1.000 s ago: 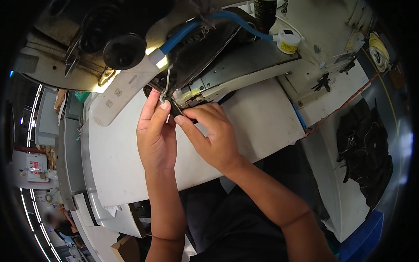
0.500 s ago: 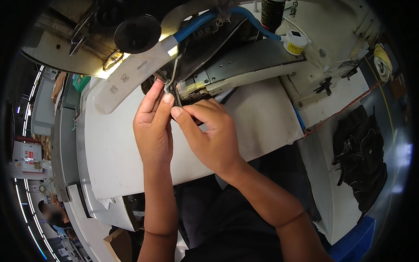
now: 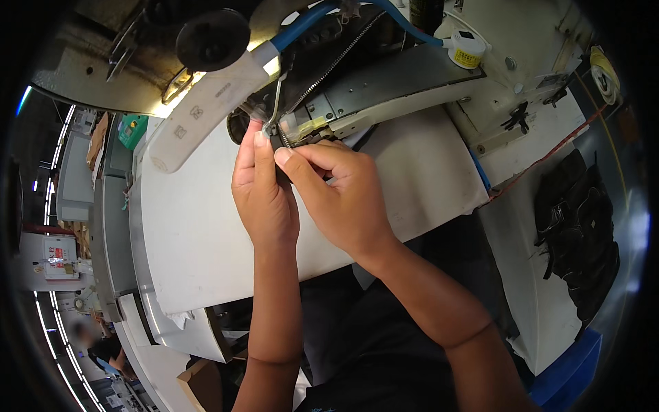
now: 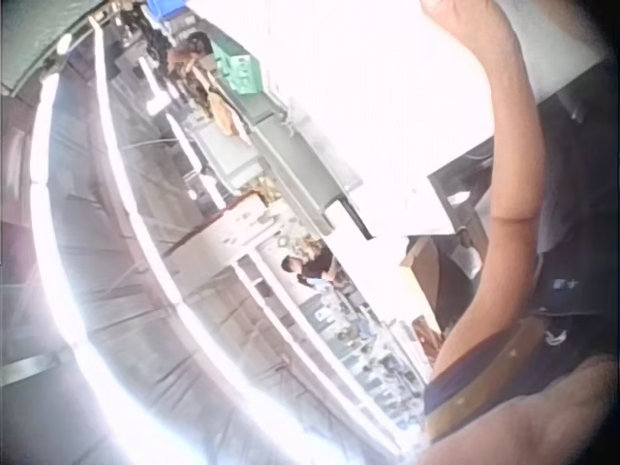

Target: Sewing and finishing components of a leather or fabric bag using an industrial sewing machine.

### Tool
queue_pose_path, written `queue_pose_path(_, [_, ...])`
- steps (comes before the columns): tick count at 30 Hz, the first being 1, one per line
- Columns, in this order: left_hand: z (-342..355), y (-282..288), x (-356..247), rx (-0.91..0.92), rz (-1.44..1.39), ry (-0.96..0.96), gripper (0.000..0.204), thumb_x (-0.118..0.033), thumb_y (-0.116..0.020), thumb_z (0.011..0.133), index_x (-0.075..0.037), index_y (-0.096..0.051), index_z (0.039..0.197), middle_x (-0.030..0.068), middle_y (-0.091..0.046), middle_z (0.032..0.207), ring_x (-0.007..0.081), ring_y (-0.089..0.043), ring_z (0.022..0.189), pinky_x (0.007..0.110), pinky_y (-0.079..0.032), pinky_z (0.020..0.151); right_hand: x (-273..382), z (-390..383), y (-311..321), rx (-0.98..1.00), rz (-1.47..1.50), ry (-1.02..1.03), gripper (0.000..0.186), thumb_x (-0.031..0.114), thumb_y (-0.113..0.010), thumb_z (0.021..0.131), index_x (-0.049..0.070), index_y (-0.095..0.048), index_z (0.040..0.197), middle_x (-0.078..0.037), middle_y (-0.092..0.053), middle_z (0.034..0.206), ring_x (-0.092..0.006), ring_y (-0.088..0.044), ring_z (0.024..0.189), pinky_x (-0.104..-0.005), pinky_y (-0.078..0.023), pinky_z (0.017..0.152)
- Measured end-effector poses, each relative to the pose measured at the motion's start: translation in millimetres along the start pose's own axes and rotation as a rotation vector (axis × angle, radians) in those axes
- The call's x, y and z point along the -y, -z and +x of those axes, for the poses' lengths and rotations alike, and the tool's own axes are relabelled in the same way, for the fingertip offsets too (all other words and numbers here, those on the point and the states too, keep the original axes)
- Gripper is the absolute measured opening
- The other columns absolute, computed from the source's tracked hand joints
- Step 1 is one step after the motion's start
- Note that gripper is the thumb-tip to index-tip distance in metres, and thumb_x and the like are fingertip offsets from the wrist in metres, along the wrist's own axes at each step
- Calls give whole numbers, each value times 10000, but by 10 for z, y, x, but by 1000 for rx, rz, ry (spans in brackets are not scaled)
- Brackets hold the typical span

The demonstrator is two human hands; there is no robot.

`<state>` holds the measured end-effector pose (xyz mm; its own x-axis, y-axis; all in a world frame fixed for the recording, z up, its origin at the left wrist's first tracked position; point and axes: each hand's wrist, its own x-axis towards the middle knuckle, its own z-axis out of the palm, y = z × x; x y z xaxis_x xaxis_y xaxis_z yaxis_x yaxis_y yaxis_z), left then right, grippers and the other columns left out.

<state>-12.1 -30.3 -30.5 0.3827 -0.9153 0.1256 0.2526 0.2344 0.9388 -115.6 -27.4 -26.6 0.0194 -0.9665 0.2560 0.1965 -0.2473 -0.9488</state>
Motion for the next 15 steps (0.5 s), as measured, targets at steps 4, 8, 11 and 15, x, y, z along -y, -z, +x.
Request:
queue_pose_path(4, [1,-38,26,-31,-24,-25,496,-226,-559,1098,53,-475,1500,78,-683,1190,85,-630,990,249,-523,883,68,38,10,-2,-10,20,241,138,-696,987,-52,-685,839,-12,-563,673,-56,-460,640,-262,-360,556])
queue_pose_path(8, [9,-17,59,-14,-10,-15,512,-224,-560,1097,49,-448,1517,58,-684,1142,79,-630,962,242,-529,853,199,67,117,103,-154,-50,462,268,-634,1053,-2,-549,688,33,-432,597,-48,-372,595,-282,-301,520])
queue_pose_path(11, [12,-7,78,-22,2,-3,409,-231,-576,1089,58,-606,1377,96,-691,1245,133,-621,1138,292,-467,1030,271,26,140,123,-317,-73,575,343,-604,1079,25,-448,625,61,-342,580,-40,-301,590,-294,-247,503])
queue_pose_path(15, [19,-18,53,-11,16,-62,477,-242,-560,1095,50,-536,1471,101,-669,1289,132,-616,1151,298,-463,1045,290,52,94,58,-209,6,662,502,-534,1078,22,-483,624,49,-362,576,-64,-318,564,-315,-265,500])
